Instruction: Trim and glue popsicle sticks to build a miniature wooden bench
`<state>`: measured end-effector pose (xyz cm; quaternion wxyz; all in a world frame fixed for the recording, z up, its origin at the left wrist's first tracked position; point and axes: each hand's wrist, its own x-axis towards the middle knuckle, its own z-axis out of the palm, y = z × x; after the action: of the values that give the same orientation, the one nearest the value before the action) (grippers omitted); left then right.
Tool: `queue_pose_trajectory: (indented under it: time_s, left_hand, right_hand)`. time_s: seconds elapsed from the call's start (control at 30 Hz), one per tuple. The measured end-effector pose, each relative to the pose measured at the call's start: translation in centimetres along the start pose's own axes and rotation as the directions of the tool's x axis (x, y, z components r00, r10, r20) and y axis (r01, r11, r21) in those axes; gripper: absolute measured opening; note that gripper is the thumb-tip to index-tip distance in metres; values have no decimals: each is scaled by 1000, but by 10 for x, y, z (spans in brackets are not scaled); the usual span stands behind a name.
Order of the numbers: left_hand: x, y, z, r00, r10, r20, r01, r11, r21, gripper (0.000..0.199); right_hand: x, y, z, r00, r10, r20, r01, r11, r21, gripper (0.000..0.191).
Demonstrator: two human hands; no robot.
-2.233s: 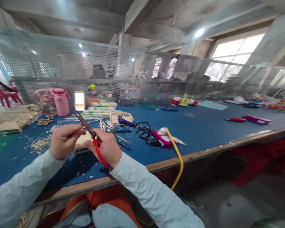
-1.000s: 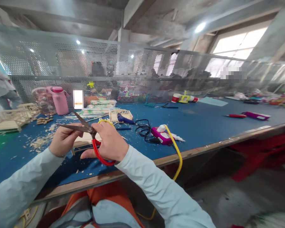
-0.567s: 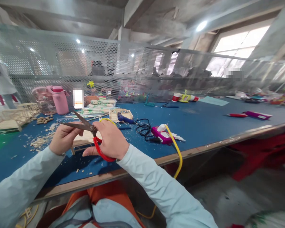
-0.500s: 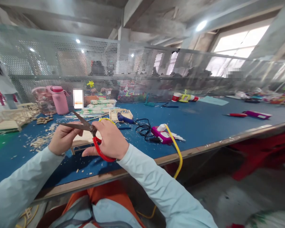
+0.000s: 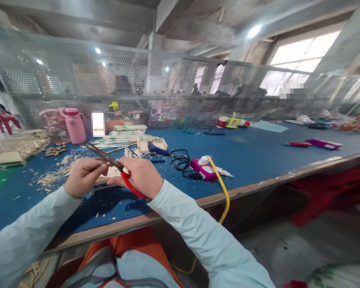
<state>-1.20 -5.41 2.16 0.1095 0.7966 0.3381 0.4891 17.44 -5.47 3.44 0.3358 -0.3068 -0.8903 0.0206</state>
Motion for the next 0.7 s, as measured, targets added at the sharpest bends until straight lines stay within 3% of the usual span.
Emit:
queue_pose_trajectory:
  time_s: [0.1,0.2,0.27,0.33,0.43,0.57,0.7]
  left_hand:
    - [2,-3,-1,998,-61,3,61,998,16,26]
    - [7,-12,-6,993,-108,-54,112,991,78,31]
    - [11,-20,-11,992,-93,-87,105,983,150,32]
    - [13,-26,-13,993,-69,-99,90,970,228,35]
    - [13,-32,-12,995,-59,-77,79,957,281,38]
    - [10,-35,-6,992,-125,-28,128,959,251,41]
    - [6,-39,-3,986,-161,31,148,957,251,42]
  right_hand:
    - [-1,8,-3,988,137,-64,-137,991,9,35]
    - [-5,28,-17,923,362,-127,-374,924,-84,38]
    - [-14,44,-32,871,489,-38,-485,846,-221,37]
    - [-29,60,-46,829,554,83,-499,797,-339,21]
    - [-54,82,-56,820,541,186,-463,818,-341,23]
    - [-73,112,-46,921,333,204,-258,911,-321,24]
    - [-72,133,-31,946,274,175,-188,900,-393,26]
